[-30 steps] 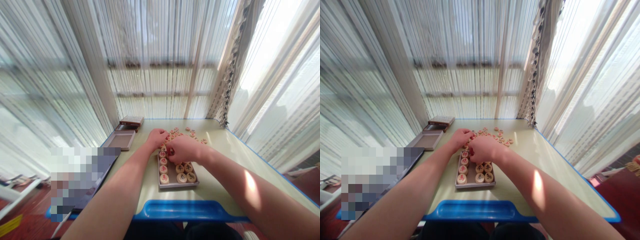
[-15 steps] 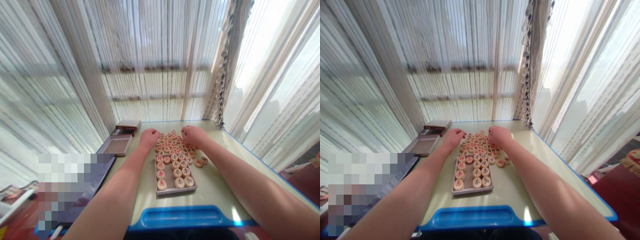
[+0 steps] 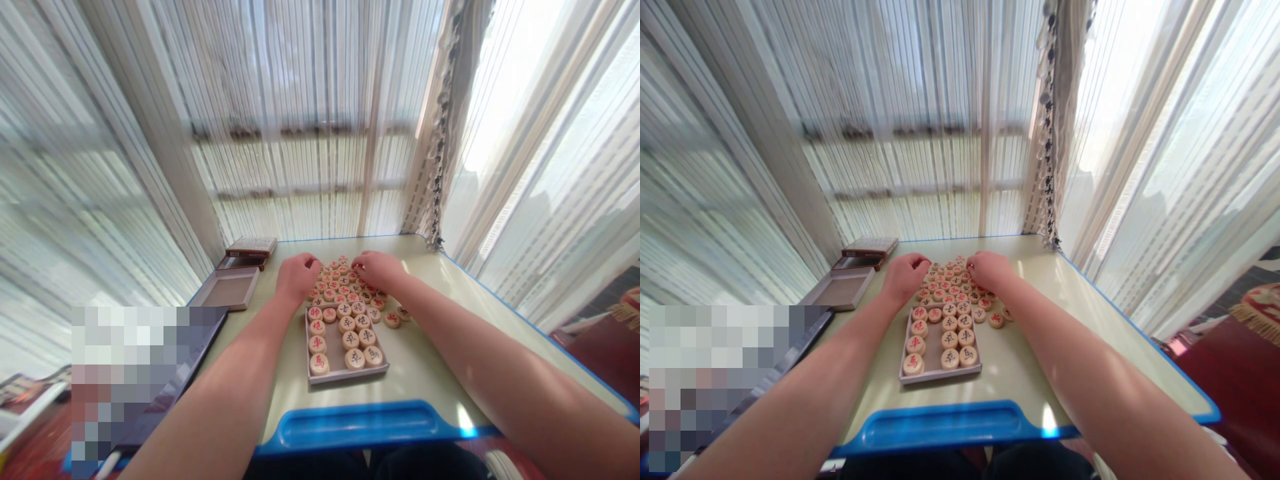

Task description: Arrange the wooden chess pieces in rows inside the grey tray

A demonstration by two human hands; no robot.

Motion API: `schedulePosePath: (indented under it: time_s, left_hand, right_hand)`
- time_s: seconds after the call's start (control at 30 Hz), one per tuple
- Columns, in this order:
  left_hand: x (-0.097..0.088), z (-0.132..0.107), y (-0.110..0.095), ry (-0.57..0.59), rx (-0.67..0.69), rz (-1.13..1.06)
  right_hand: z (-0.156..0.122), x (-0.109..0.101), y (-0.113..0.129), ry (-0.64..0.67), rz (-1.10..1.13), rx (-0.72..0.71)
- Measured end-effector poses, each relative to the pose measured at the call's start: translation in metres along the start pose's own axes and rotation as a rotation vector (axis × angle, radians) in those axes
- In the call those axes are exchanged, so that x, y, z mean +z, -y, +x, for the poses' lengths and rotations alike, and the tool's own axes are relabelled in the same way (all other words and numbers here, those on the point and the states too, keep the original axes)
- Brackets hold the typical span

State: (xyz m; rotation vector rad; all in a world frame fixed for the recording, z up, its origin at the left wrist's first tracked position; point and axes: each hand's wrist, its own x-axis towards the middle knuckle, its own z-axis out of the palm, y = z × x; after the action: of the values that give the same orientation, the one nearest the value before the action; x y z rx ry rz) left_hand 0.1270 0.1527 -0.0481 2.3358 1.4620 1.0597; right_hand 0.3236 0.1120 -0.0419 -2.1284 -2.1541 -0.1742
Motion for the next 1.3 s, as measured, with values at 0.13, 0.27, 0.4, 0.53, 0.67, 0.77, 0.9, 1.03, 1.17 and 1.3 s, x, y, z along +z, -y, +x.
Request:
schedulePosePath:
  time_s: [0.13,0.27,0.4,0.53,0.67,0.77,0.9,1.03,1.17,1.3]
  left_hand:
    - [0.003,-0.001,0.002,-0.006,0.049,0.029]
    - [0.007,-0.001,0.007,-0.016,0.060,0.117]
    - [0.012,0.000,0.012,0.170,-0.024,0.114]
    - [0.012,-0.002,0.011,0.220,-0.021,0.082]
    - [0.010,-0.005,0.006,0.237,-0.009,0.030]
    - [0.011,-0.006,0.005,0.262,-0.006,-0.002]
    - [0.015,-0.005,0.008,0.287,-0.060,-0.094]
    - [0.019,-0.001,0.012,0.290,-0.169,-0.212]
    - [0.019,-0.001,0.012,0.271,-0.183,-0.231]
    - [0.018,-0.002,0.010,0.273,-0.166,-0.220]
  right_hand:
    - [0.002,0.004,-0.002,-0.038,0.026,0.017]
    - [0.003,0.006,0.001,-0.088,0.036,-0.149]
    - [0.002,0.004,0.006,-0.039,0.011,-0.185]
    - [0.001,0.003,0.006,-0.034,-0.013,-0.168]
    - [0.001,0.003,0.003,-0.096,-0.027,-0.100]
    - [0.001,0.004,0.001,-0.068,-0.044,-0.036]
    - [0.002,0.006,-0.002,-0.055,-0.021,0.003]
    - [0.004,0.007,0.001,-0.125,0.041,-0.116]
    - [0.004,0.006,0.008,-0.060,0.029,-0.241]
    - [0.002,0.004,0.011,-0.063,-0.007,-0.173]
